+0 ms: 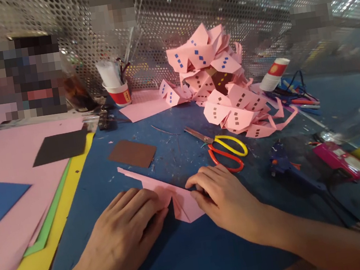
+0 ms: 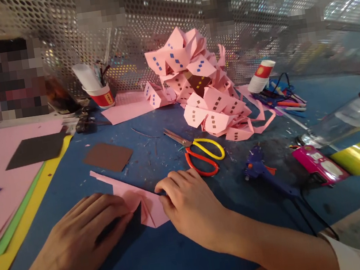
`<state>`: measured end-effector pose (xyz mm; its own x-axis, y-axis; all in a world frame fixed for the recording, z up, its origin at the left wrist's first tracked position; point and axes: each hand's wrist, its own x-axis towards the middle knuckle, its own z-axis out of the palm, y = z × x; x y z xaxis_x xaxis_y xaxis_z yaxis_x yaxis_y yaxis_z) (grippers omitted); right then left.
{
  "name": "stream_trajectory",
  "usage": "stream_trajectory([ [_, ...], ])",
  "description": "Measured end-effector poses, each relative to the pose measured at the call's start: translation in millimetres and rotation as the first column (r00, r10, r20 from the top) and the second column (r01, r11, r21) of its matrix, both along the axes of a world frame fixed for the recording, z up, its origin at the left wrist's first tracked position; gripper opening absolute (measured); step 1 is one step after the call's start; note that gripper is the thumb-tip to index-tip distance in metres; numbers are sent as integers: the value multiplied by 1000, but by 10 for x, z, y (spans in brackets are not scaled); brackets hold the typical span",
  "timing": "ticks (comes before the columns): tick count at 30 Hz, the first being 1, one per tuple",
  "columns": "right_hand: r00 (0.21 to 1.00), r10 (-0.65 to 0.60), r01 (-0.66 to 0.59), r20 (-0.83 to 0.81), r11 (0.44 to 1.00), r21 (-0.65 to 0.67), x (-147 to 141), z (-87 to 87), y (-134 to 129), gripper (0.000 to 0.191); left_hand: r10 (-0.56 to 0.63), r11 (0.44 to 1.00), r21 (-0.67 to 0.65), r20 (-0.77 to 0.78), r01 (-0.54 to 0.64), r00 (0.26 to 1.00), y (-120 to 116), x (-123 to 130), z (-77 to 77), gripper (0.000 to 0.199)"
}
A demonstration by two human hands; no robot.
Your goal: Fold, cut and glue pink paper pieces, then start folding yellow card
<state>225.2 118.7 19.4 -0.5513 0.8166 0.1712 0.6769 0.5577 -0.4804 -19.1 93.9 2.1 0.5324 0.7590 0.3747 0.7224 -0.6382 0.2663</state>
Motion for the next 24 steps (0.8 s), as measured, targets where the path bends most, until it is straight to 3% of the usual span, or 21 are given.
stream_trajectory([
  [15, 996, 65, -65, -62, 998, 7, -24, 5, 23, 13, 61, 991, -125, 119, -46, 991, 65, 32, 48, 7],
  [24, 984, 118, -125, -132, 991, -50, -163, 107, 104, 5, 79, 992, -105, 95, -69, 992, 87, 15, 12, 9],
])
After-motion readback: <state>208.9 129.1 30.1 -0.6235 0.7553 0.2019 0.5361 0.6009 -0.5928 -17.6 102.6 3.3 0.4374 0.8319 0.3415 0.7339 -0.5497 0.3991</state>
